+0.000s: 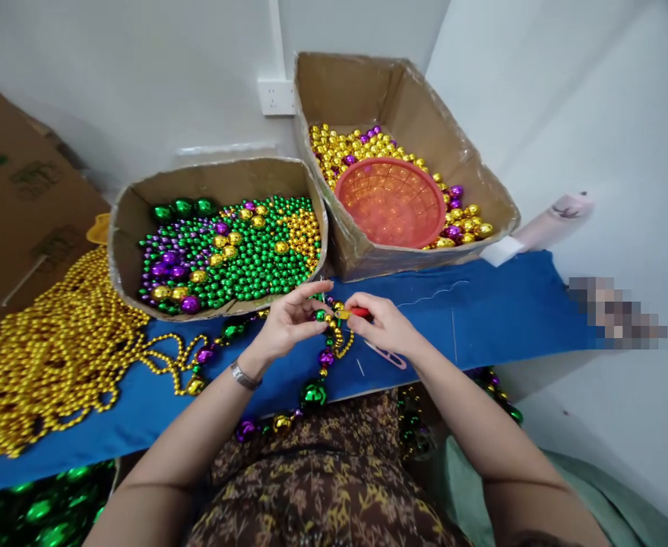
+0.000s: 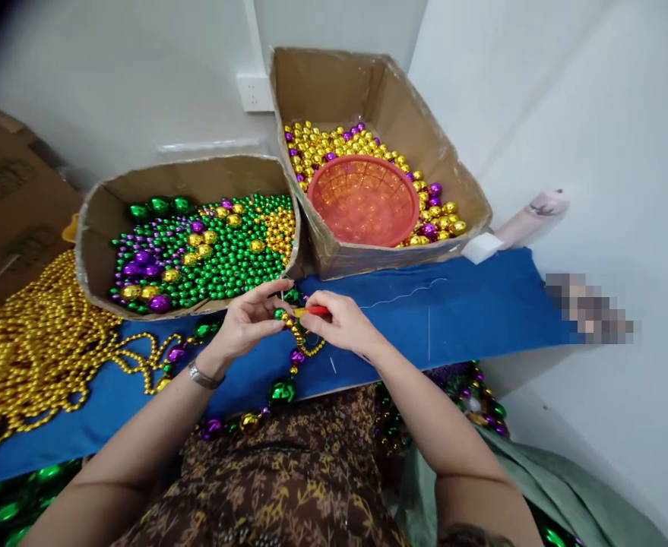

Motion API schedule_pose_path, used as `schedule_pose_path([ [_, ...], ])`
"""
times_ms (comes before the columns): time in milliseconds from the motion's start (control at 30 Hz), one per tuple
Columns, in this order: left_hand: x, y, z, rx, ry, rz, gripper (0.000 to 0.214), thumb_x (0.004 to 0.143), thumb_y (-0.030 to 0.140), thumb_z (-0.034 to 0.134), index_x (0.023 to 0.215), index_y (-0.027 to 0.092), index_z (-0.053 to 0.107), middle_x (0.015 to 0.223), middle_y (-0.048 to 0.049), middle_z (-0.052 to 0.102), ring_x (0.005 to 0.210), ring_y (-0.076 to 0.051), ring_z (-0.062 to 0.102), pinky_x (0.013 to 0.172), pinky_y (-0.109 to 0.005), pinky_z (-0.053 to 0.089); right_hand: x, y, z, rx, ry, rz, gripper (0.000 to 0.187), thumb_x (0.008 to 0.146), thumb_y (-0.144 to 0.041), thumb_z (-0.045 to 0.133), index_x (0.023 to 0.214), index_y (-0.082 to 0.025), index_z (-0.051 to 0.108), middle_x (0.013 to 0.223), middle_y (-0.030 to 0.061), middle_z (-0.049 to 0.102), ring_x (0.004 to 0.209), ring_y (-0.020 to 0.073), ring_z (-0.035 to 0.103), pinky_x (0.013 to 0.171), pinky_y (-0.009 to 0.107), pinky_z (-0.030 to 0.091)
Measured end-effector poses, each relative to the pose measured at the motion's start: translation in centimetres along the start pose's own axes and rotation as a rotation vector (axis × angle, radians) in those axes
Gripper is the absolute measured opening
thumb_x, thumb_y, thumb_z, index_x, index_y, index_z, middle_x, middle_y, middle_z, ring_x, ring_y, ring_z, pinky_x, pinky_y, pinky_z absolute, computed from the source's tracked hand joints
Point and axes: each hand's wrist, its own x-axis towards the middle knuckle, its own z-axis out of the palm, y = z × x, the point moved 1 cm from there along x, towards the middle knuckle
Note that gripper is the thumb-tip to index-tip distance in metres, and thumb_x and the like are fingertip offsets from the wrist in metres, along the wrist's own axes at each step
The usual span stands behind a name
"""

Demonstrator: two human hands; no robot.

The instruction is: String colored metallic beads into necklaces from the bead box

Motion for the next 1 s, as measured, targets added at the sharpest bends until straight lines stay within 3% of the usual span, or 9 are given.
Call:
schedule_pose_path([
  [200,-0.1,0.0,0.0,0.004,-0.009,0.019,0.058,0.07,0.015,0.079,0.124,0.027,0.063,0.134,-0.0102,0.058,0.093,-0.016,0.066,0.071,-0.024,0.057,1.5,-0.1,0.4,-0.109,0.052,0.008,0.041,0.09,-0.052,0.048,0.069,-0.018,0.054,0.066,-0.0012,0.052,0.062,0.0115,0.046,0.061,0.024,0.031],
  [367,0.0,0.0,0.0,0.04,0.001,0.058,0.056,0.072,0.015,0.078,0.125,0.025,0.063,0.131,-0.0118,0.06,0.094,-0.017,0.066,0.078,-0.027,0.058,1.7,0.1,0.5,-0.117,0.096,0.006,0.037,0.089,-0.047,0.049,0.067,-0.018,0.055,0.063,-0.002,0.052,0.061,0.0111,0.046,0.061,0.024,0.031],
  [600,-0.1,-0.6,-0.2,0.168,0.067,0.162,0.054,0.075,0.016,0.076,0.125,0.027,0.062,0.132,-0.0107,0.057,0.096,-0.015,0.065,0.085,-0.026,0.056,2.1,0.6,0.5,-0.108,0.085,-0.002,0.04,0.088,-0.05,0.05,0.065,-0.018,0.055,0.061,-0.0025,0.051,0.058,0.0102,0.045,0.058,0.023,0.029],
  [1000,0.2,-2.5,0.2,0.159,0.225,0.289,0.051,0.075,0.018,0.076,0.123,0.028,0.063,0.128,-0.0082,0.059,0.103,-0.019,0.064,0.094,-0.036,0.053,3.2,0.8,0.3,-0.094,0.052,-0.069,0.037,0.088,-0.045,0.051,0.065,-0.017,0.056,0.062,-0.0025,0.052,0.058,0.0096,0.045,0.059,0.023,0.03],
])
